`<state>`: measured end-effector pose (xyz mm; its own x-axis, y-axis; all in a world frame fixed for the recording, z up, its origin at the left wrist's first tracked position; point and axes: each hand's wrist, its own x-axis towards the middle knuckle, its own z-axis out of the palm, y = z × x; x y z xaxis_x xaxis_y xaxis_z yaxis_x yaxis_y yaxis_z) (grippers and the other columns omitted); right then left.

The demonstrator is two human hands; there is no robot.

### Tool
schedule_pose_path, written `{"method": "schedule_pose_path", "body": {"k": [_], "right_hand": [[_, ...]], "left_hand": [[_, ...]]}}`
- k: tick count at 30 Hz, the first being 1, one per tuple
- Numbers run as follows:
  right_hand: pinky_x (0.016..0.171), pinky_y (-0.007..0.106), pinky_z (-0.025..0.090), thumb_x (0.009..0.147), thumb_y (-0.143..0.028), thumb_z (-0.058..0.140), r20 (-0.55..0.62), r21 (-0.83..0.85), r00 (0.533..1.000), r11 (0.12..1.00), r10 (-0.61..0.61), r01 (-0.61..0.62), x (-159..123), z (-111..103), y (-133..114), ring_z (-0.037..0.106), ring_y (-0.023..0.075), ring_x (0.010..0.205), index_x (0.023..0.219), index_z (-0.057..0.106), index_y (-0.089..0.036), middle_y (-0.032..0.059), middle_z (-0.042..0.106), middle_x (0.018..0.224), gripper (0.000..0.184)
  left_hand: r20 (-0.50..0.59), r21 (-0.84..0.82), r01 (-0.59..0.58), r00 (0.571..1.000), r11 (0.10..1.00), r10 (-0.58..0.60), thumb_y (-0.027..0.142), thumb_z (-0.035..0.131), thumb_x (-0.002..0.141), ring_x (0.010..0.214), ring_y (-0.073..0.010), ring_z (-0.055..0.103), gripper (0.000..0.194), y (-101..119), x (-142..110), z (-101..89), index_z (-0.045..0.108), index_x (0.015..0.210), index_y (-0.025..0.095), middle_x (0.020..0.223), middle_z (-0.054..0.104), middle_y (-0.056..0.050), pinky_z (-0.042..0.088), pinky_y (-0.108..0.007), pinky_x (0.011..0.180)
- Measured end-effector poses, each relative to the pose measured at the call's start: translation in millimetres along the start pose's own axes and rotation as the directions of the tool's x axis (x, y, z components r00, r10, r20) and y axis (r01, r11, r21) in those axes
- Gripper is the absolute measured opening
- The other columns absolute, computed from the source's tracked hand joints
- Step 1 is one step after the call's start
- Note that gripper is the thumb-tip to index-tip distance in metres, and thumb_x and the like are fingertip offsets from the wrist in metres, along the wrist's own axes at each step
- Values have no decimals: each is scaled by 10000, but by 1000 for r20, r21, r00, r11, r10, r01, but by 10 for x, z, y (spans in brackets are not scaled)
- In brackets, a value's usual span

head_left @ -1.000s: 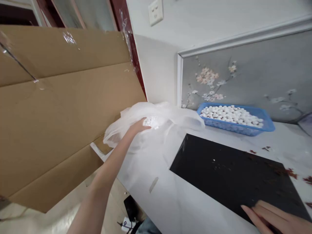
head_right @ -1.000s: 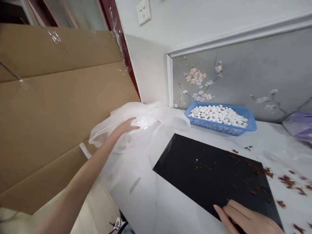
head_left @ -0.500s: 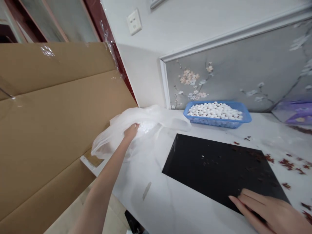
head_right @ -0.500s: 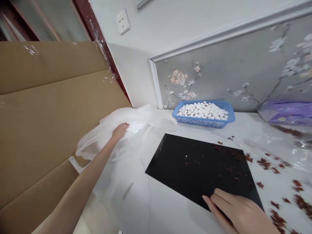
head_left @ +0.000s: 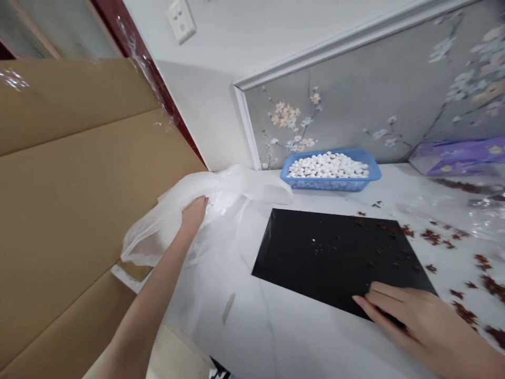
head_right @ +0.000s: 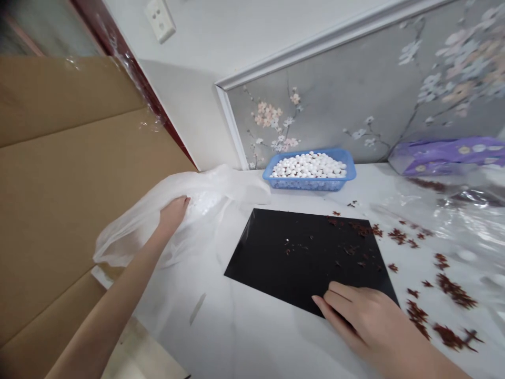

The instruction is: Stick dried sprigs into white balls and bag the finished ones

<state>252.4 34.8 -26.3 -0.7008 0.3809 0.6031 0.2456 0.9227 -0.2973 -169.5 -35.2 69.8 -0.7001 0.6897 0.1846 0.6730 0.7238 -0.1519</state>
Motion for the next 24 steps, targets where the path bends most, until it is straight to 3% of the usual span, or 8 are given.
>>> {"method": "schedule_pose_path", "body": {"k": [2, 6, 8, 10, 12, 14, 19, 24], "right_hand": [[447, 242, 353, 939, -287, 356, 103, 0, 993, 998, -61, 61, -5, 6, 12, 514, 91, 425, 572, 528, -197, -18, 470, 503, 416], [463, 260, 319, 939, -239, 352, 126, -49, 991, 997, -52, 59, 5, 5, 21, 515, 96, 448, 583, 522, -183, -13, 472, 519, 399], [476, 261, 317, 943, -232, 342, 143, -68, 989, 996, -39, 49, 29, -12, 15, 515, 96, 462, 584, 527, -179, -11, 481, 527, 407], [482, 260, 313, 943, -235, 344, 149, -92, 989, 995, -20, 34, 54, -35, 13, 510, 95, 471, 585, 538, -175, -9, 487, 534, 412], [485, 257, 311, 941, -236, 350, 163, -107, 987, 994, 18, -1, 71, -57, 22, 504, 94, 480, 593, 549, -172, -8, 489, 542, 406], [490, 255, 310, 940, -236, 353, 168, -118, 983, 992, 69, -50, 78, -78, 41, 503, 96, 493, 602, 552, -170, -7, 493, 551, 398], [496, 243, 315, 930, -288, 378, 172, -87, 971, 984, 169, -156, 123, -107, 61, 491, 97, 507, 582, 517, -172, -6, 485, 554, 391], [523, 221, 370, 881, -283, 466, 205, -12, 887, 907, 414, -420, 327, 39, -54, 515, 92, 553, 830, 586, -187, 4, 567, 743, 163]], "left_hand": [[-44, 38, -51, 998, 998, 53, 330, 251, 941, 1021, -283, 555, 371, 87, -109, -104, 547, 1065, 143, 1050, 609, -153, 440, -356, 765], [-109, 19, -237, 965, 971, 238, 368, 243, 936, 950, -266, 580, 372, 458, -490, -187, 559, 969, 174, 966, 630, -117, 414, -306, 682], [-84, -170, -436, 900, 884, 428, 389, 249, 937, 845, -202, 608, 362, 750, -744, -137, 559, 894, 209, 874, 646, -46, 400, -269, 650], [-46, -363, -574, 798, 734, 601, 414, 247, 937, 770, -159, 608, 370, 1068, -989, -49, 553, 856, 224, 841, 648, -4, 397, -254, 634], [-73, -438, -665, 697, 605, 714, 398, 247, 940, 779, -154, 598, 369, 1344, -1173, 43, 560, 858, 219, 848, 642, -5, 403, -257, 644], [-112, -442, -728, 625, 525, 773, 362, 267, 940, 818, -166, 585, 342, 1524, -1266, 118, 574, 904, 215, 871, 639, -16, 416, -269, 672], [-197, -413, -783, 575, 464, 794, 232, 327, 919, 994, -175, 548, 288, 1559, -1250, 231, 536, 1117, 229, 1140, 615, -26, 450, -303, 813], [-158, -370, -788, 575, 491, 803, 242, 274, 930, 1247, -215, 418, 377, 1469, -1234, 314, 438, 1269, 251, 1421, 398, -47, 266, -516, 1050]]}}
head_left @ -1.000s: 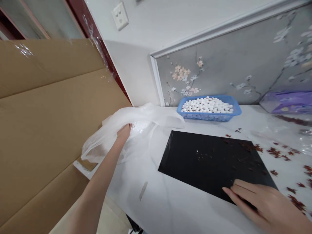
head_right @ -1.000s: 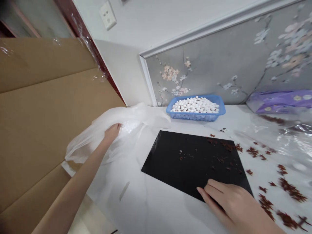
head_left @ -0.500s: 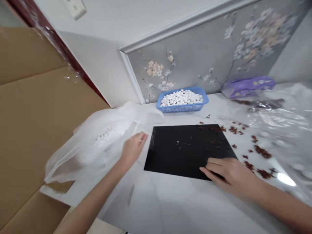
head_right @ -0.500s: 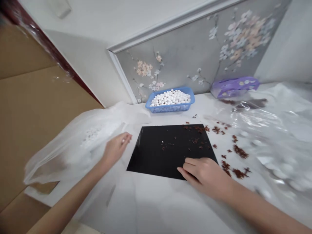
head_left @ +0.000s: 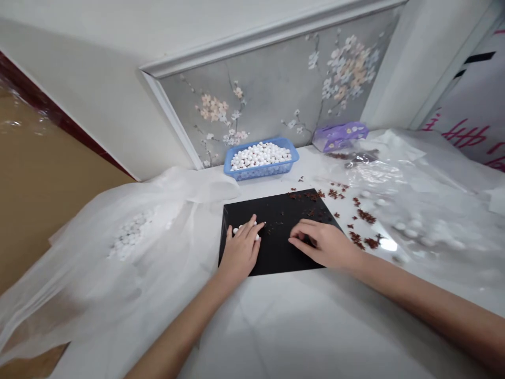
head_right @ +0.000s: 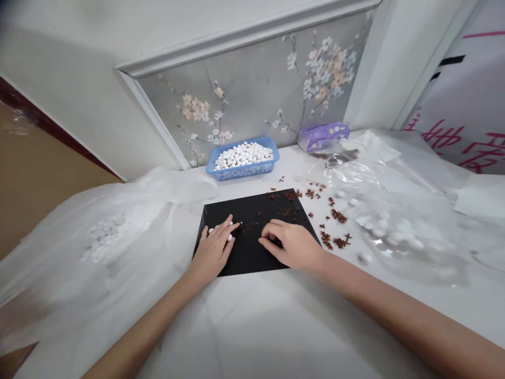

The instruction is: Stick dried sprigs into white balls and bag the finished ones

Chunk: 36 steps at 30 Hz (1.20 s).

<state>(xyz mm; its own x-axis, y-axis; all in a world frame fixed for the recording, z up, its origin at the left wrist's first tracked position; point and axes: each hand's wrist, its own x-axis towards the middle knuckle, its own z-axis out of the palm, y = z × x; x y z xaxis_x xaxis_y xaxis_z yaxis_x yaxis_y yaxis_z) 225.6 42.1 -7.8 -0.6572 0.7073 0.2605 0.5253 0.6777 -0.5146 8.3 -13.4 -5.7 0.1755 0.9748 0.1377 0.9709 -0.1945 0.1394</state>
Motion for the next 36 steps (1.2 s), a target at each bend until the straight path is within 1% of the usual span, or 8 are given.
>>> {"method": "schedule_pose_path", "body": {"k": [5, 10, 15, 17, 20, 24, 31, 36], "right_hand": [[580, 238, 411, 859, -207, 476, -11, -17, 994, 993, 113, -113, 259, 270, -219, 596, 132, 710, 1076, 569, -212, 35, 595, 962, 236], [607, 233, 415, 881, -176, 437, -15, -28, 994, 993, 110, -110, 372, 398, -265, 605, 139, 742, 874, 624, -195, 38, 605, 931, 188], [549, 213, 410, 866, -211, 497, -212, 155, 974, 987, 83, -51, 290, 382, -262, 537, 90, 616, 849, 592, -191, 17, 570, 851, 98], [501, 212, 396, 862, -239, 517, -342, 222, 937, 975, 75, 2, 255, 371, -289, 468, 65, 523, 853, 586, -189, 9, 548, 818, 86], [479, 212, 397, 860, -237, 528, -492, 275, 868, 958, 64, 85, 216, 364, -353, 447, 62, 508, 865, 585, -196, 12, 547, 811, 71], [503, 211, 423, 872, -191, 503, -543, 314, 838, 938, 51, 146, 167, 367, -430, 503, 79, 584, 912, 581, -210, 23, 563, 845, 89], [487, 208, 415, 874, -211, 501, -434, 402, 899, 906, 60, 133, 114, 415, -482, 484, 77, 572, 888, 586, -210, 20, 554, 827, 86], [482, 198, 405, 873, -228, 505, -424, 414, 903, 902, 74, 121, 119, 424, -483, 470, 69, 559, 878, 589, -211, 10, 546, 817, 86]], "left_hand": [[24, -3, 73, 997, 997, -73, 345, 285, 931, 1359, -258, 239, 397, -20, -3, 32, 436, 1286, 251, 1470, 306, -57, 180, -605, 1045], [-98, -253, 86, 989, 964, -114, 388, 247, 939, 1351, -247, 246, 399, -49, -8, -26, 530, 1164, 219, 1429, 377, -87, 130, -550, 1072], [-335, -677, 63, 861, 733, -383, 370, 231, 941, 746, -145, 523, 358, 13, -98, -159, 446, 707, 206, 728, 538, -13, 409, -278, 737], [-253, -830, 69, 838, 553, -484, 389, 251, 936, 568, -112, 407, 322, 111, -132, -187, 376, 697, 213, 624, 401, 33, 357, -234, 576], [5, -950, 140, 900, 278, -436, 432, 329, 908, 501, -92, 324, 277, 304, -160, -172, 407, 754, 216, 622, 366, 49, 277, -220, 481], [261, -944, 302, 929, 133, -261, 532, 352, 865, 480, -83, 277, 443, 488, -179, -91, 418, 608, 177, 546, 335, 40, 212, -236, 456], [400, -907, 348, 888, -236, -227, 577, 488, 765, 477, -71, 165, 441, 450, -147, -36, 336, 617, 191, 532, 233, 72, 154, -204, 438], [424, -883, 369, 892, -292, -155, 552, 516, 755, 484, -66, 163, 429, 422, -134, -61, 344, 621, 183, 543, 247, 68, 155, -182, 430]]}}
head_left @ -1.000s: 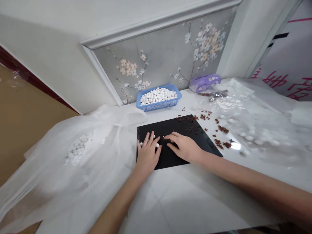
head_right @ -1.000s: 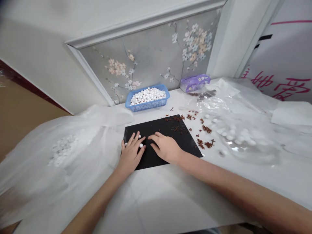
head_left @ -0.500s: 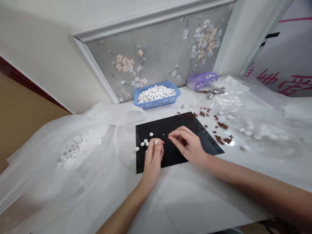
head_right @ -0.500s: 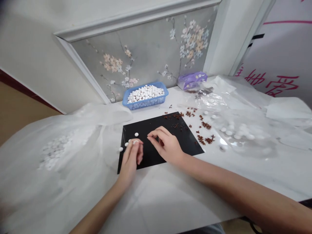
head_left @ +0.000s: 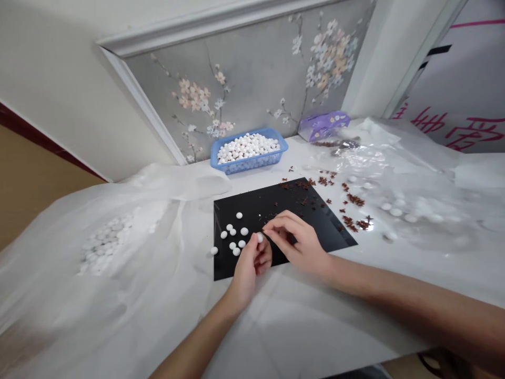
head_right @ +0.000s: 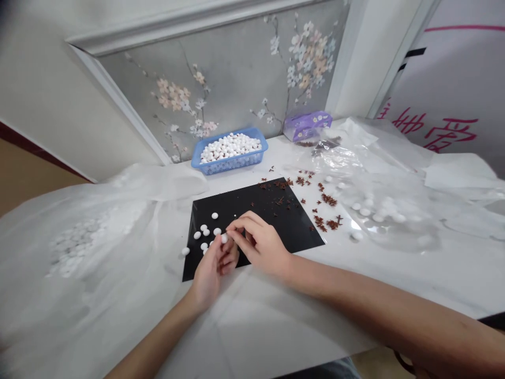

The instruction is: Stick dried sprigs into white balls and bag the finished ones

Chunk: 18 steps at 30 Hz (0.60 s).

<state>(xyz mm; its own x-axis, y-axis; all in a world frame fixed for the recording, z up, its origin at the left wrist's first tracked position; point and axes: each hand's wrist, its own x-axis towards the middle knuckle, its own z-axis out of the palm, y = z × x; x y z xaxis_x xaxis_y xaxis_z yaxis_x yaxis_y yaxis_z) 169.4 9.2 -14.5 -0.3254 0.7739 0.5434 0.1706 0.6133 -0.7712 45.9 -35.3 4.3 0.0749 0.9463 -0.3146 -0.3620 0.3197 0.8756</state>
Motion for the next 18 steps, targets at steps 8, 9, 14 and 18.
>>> {"method": "schedule_pose_path", "body": {"k": [8, 9, 14, 18], "right_hand": [[491, 200, 421, 876, -236, 492, 49, 10, 998, 1000, -25, 25, -3, -12, -21, 473, 61, 532, 875, 598, -200, 23, 561, 839, 111], [493, 203, 424, 876, -232, 489, 56, 7, 998, 999, -41, 40, -6, -16, -17, 473, 61, 530, 885, 599, -200, 28, 565, 850, 115], [489, 208, 427, 859, -210, 499, 99, 25, 989, 994, -110, 108, -15, -25, 10, 461, 64, 527, 932, 594, -198, 39, 559, 861, 120], [442, 194, 389, 840, -173, 508, 138, 101, 981, 988, -133, 120, -7, -28, 28, 429, 51, 504, 915, 573, -185, 33, 527, 854, 100]], "left_hand": [[-42, 7, 35, 998, 999, -35, 608, 540, 716, 462, -57, 162, 484, 5, 3, 13, 339, 599, 184, 528, 214, 77, 153, -182, 414], [-57, 9, 38, 998, 999, -37, 609, 550, 708, 459, -54, 171, 485, 4, 6, 13, 345, 599, 183, 532, 222, 75, 154, -183, 411], [-71, -15, 29, 997, 999, -30, 597, 599, 679, 460, -43, 200, 474, -22, 24, -13, 399, 621, 170, 563, 264, 69, 139, -180, 403], [-24, 26, 18, 1000, 1000, -17, 603, 569, 705, 463, -50, 178, 471, -53, 35, -48, 431, 612, 162, 539, 242, 73, 121, -191, 414]]}}
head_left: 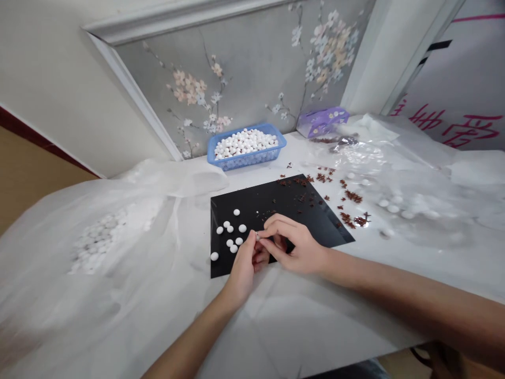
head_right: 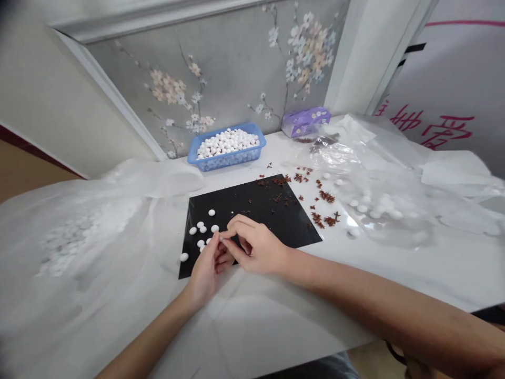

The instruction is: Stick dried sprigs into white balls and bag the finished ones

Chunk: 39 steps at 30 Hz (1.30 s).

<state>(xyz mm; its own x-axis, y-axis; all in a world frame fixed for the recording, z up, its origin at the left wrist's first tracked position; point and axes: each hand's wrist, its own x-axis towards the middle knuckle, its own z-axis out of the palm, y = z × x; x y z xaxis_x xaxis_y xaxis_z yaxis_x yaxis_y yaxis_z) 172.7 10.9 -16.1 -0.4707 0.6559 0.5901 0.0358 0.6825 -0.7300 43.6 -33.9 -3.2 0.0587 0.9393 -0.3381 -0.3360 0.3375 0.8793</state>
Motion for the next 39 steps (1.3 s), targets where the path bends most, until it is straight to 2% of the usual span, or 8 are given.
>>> {"method": "schedule_pose_path", "body": {"k": [14, 23, 25, 28, 31, 33, 36, 39], "right_hand": [[435, 209, 293, 821, -175, 531, 76, 77, 997, 997, -8, 2, 64, -40, -14, 328, 57, 496, 786, 513, -169, -6, 456, 732, 39], [488, 221, 355, 875, -265, 469, 182, 46, 983, 999, 11, -20, 133, -175, -51, 427, 81, 552, 849, 597, -151, 22, 506, 751, 174], [533, 226, 390, 904, -289, 413, 147, 71, 989, 997, 17, -28, 181, -256, -44, 489, 95, 620, 851, 626, -154, 41, 531, 792, 257], [517, 229, 379, 916, -324, 386, -63, 34, 988, 990, 142, -140, 244, -350, 34, 498, 101, 613, 843, 651, -168, 37, 534, 759, 317], [458, 229, 341, 864, -302, 486, -168, -122, 957, 959, 236, -257, 265, -376, 183, 418, 73, 494, 842, 658, -172, 24, 537, 754, 217], [457, 229, 353, 827, -264, 526, -120, -260, 964, 930, 238, -262, 255, -370, 281, 398, 61, 465, 868, 658, -176, 23, 548, 796, 165], [491, 239, 388, 826, -238, 507, -88, -474, 963, 839, 256, -267, 229, -370, 380, 454, 72, 492, 942, 651, -186, 35, 575, 885, 192], [531, 261, 409, 860, -234, 449, -104, -646, 953, 709, 286, -283, 218, -397, 443, 558, 126, 625, 1059, 628, -186, 58, 587, 982, 272]], "left_hand": [[-41, 114, -17, 999, 993, 22, 627, 504, 743, 492, -64, 149, 491, -39, -13, -11, 388, 597, 173, 545, 211, 67, 118, -219, 443], [-6, 98, -33, 999, 995, 33, 634, 468, 757, 460, -56, 140, 487, -31, 32, -27, 369, 612, 180, 541, 195, 78, 83, -211, 419], [35, 139, -28, 999, 990, 23, 621, 449, 768, 440, -53, 139, 476, 33, 47, -3, 344, 602, 188, 527, 190, 81, 82, -213, 417], [2, 286, -73, 997, 955, 75, 565, 389, 809, 420, -59, 183, 415, 224, 41, -36, 338, 622, 197, 520, 248, 72, 126, -217, 424], [-74, 648, -147, 964, 747, 254, 506, 351, 839, 469, -94, 330, 343, 499, -7, -221, 397, 680, 205, 574, 389, 40, 223, -226, 466], [-49, 921, -83, 945, 382, 323, 495, 374, 841, 543, -128, 426, 320, 675, -48, -400, 435, 699, 215, 623, 486, 25, 264, -238, 518], [-105, 991, 127, 944, -49, 313, 496, 360, 840, 576, -165, 490, 317, 837, -87, -627, 442, 702, 223, 645, 560, 12, 261, -252, 531], [-154, 959, 208, 953, -193, 262, 487, 324, 847, 593, -181, 526, 329, 854, -86, -719, 436, 687, 222, 654, 588, -5, 270, -257, 531]]}}
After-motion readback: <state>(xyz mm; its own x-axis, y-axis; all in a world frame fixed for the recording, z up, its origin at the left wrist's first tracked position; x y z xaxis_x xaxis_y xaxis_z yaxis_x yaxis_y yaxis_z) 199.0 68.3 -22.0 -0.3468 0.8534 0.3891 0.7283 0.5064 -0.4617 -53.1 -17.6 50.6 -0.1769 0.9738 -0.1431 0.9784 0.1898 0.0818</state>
